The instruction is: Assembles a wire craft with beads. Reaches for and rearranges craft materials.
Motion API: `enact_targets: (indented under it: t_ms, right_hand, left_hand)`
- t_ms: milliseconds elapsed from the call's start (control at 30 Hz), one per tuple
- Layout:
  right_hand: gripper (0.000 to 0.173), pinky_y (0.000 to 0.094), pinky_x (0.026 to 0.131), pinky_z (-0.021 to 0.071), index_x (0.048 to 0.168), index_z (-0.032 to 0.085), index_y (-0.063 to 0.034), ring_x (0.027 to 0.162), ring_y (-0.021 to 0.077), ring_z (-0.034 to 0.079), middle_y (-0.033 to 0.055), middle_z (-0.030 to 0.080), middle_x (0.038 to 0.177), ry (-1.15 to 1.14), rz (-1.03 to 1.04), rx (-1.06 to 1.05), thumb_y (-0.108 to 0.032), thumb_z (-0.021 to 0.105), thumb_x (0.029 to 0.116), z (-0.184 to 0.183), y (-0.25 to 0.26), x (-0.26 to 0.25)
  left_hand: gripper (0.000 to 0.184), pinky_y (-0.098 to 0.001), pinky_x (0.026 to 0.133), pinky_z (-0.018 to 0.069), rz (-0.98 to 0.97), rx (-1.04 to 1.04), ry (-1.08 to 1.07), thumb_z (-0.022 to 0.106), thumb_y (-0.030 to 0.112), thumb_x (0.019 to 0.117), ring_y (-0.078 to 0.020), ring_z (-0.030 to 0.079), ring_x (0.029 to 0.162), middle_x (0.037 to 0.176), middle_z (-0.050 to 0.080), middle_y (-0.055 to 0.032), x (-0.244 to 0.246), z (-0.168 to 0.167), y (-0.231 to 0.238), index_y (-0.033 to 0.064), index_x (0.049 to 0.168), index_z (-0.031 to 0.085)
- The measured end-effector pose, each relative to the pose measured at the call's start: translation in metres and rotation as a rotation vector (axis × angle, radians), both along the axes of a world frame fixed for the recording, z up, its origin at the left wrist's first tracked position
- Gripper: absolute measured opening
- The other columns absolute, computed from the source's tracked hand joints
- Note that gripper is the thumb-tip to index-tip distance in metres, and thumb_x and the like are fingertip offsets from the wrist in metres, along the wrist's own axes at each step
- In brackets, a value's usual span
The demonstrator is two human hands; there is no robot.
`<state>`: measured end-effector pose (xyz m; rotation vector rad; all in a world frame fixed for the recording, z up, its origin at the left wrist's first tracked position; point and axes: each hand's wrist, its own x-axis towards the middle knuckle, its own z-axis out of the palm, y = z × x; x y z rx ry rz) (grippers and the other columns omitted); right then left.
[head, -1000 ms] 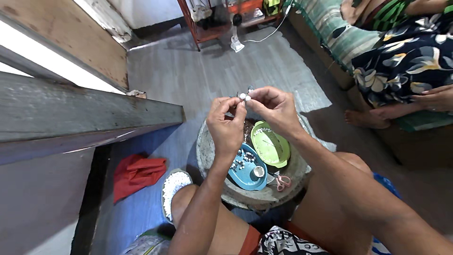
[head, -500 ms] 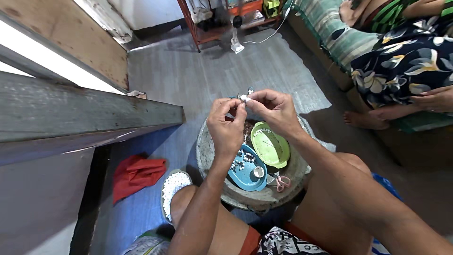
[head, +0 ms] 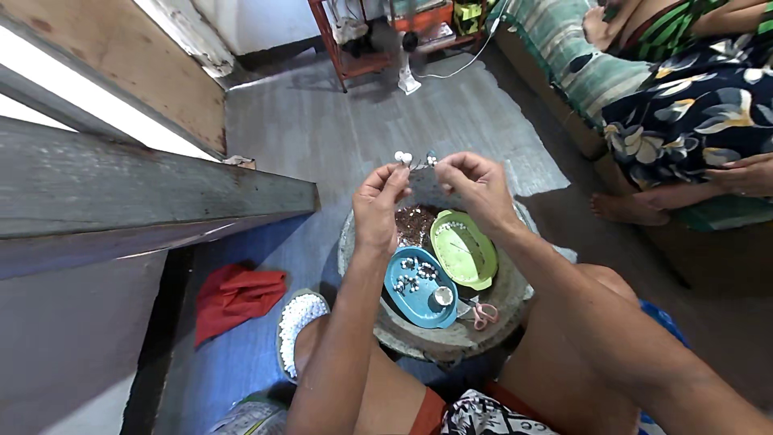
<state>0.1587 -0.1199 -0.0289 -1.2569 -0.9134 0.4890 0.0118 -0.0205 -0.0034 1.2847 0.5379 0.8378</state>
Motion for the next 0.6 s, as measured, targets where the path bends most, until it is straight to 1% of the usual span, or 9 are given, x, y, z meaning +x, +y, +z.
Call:
enact_targets:
  t_ms: [100, 167, 233, 367, 433, 467, 500, 567, 600]
  right_hand:
    - [0.022, 0.0295, 0.068, 0.0584, 0.117, 0.072, -0.0059, 0.075, 0.0133, 0.066, 0.0073, 0.072, 0.1, 0.227, 0.243, -0.101, -0.02, 0.062, 0.1039, -0.007, 0.0, -0.012]
    - [0.023, 0.03, 0.071, 0.0594, 0.12, 0.07, -0.0055, 0.08, 0.0141, 0.068, 0.0084, 0.073, 0.104, 0.317, 0.312, -0.086, -0.019, 0.059, 0.1055, -0.009, 0.002, -0.021]
    - [0.024, 0.0304, 0.071, 0.0598, 0.12, 0.07, -0.0059, 0.081, 0.0145, 0.069, 0.009, 0.072, 0.105, 0.363, 0.321, -0.052, -0.021, 0.058, 0.1062, -0.011, 0.003, -0.026]
    - [0.023, 0.0286, 0.068, 0.0579, 0.113, 0.071, -0.0065, 0.075, 0.0132, 0.065, 0.0084, 0.071, 0.098, 0.342, 0.267, -0.003, -0.024, 0.059, 0.1062, -0.011, 0.003, -0.029]
    - [0.022, 0.0271, 0.064, 0.0573, 0.113, 0.071, -0.0056, 0.071, 0.0131, 0.065, 0.0088, 0.072, 0.095, 0.279, 0.219, 0.019, -0.023, 0.06, 0.1054, -0.011, 0.003, -0.026]
    - [0.022, 0.0274, 0.065, 0.0579, 0.113, 0.071, -0.0044, 0.072, 0.0135, 0.065, 0.0089, 0.072, 0.094, 0.253, 0.192, 0.027, -0.022, 0.061, 0.1051, -0.011, 0.004, -0.023]
    - [0.022, 0.0288, 0.069, 0.0592, 0.113, 0.071, -0.0022, 0.075, 0.014, 0.067, 0.0092, 0.073, 0.094, 0.239, 0.157, 0.037, -0.02, 0.061, 0.1047, -0.01, 0.006, -0.019]
    - [0.022, 0.0304, 0.072, 0.0596, 0.112, 0.071, 0.0006, 0.077, 0.015, 0.068, 0.0093, 0.073, 0.093, 0.2, 0.071, 0.038, -0.017, 0.063, 0.1037, -0.008, 0.01, -0.011]
    - [0.022, 0.032, 0.073, 0.0607, 0.111, 0.072, 0.0016, 0.077, 0.0164, 0.069, 0.0099, 0.073, 0.092, 0.193, 0.031, 0.033, -0.017, 0.064, 0.1027, -0.008, 0.011, -0.007]
  left_hand:
    - [0.014, -0.0302, 0.083, 0.0567, -0.047, -0.167, -0.023, 0.065, 0.023, 0.1023, -0.0112, 0.067, 0.091, 0.103, 0.071, -0.0023, 0.004, -0.003, 0.0, 0.0132, 0.11, 0.07]
    - [0.016, -0.0263, 0.073, 0.0573, -0.079, -0.225, -0.003, 0.064, 0.028, 0.1025, -0.0092, 0.066, 0.083, 0.098, 0.07, -0.0013, 0.006, -0.005, -0.003, 0.0157, 0.11, 0.071]
    - [0.019, -0.0243, 0.063, 0.0563, -0.103, -0.277, 0.02, 0.064, 0.032, 0.1022, -0.0087, 0.066, 0.074, 0.094, 0.07, -0.0022, 0.008, -0.006, -0.006, 0.0167, 0.11, 0.071]
    - [0.02, -0.0217, 0.059, 0.0525, -0.134, -0.322, 0.004, 0.064, 0.033, 0.1016, -0.0071, 0.063, 0.071, 0.094, 0.07, -0.0019, 0.01, -0.007, -0.007, 0.0182, 0.113, 0.071]
    - [0.024, -0.023, 0.065, 0.0548, -0.147, -0.332, -0.032, 0.063, 0.036, 0.1016, -0.0077, 0.064, 0.075, 0.097, 0.069, -0.001, 0.01, -0.007, -0.007, 0.0189, 0.117, 0.07]
    - [0.027, -0.0266, 0.071, 0.0562, -0.142, -0.349, -0.037, 0.062, 0.039, 0.1011, -0.0095, 0.065, 0.081, 0.1, 0.069, -0.0005, 0.01, -0.006, -0.008, 0.0192, 0.118, 0.07]
    - [0.028, -0.0324, 0.078, 0.0575, -0.111, -0.381, -0.04, 0.058, 0.038, 0.1003, -0.013, 0.067, 0.087, 0.102, 0.069, -0.0015, 0.01, -0.005, -0.009, 0.0177, 0.115, 0.07]
    - [0.025, -0.0452, 0.093, 0.0551, -0.025, -0.445, -0.043, 0.048, 0.033, 0.1006, -0.022, 0.068, 0.102, 0.108, 0.07, -0.0061, 0.011, -0.006, -0.009, 0.0135, 0.107, 0.063]
    - [0.021, -0.0466, 0.095, 0.0545, 0.033, -0.45, -0.041, 0.049, 0.029, 0.102, -0.0233, 0.068, 0.102, 0.106, 0.069, -0.0066, 0.011, -0.008, -0.008, 0.0125, 0.104, 0.062]
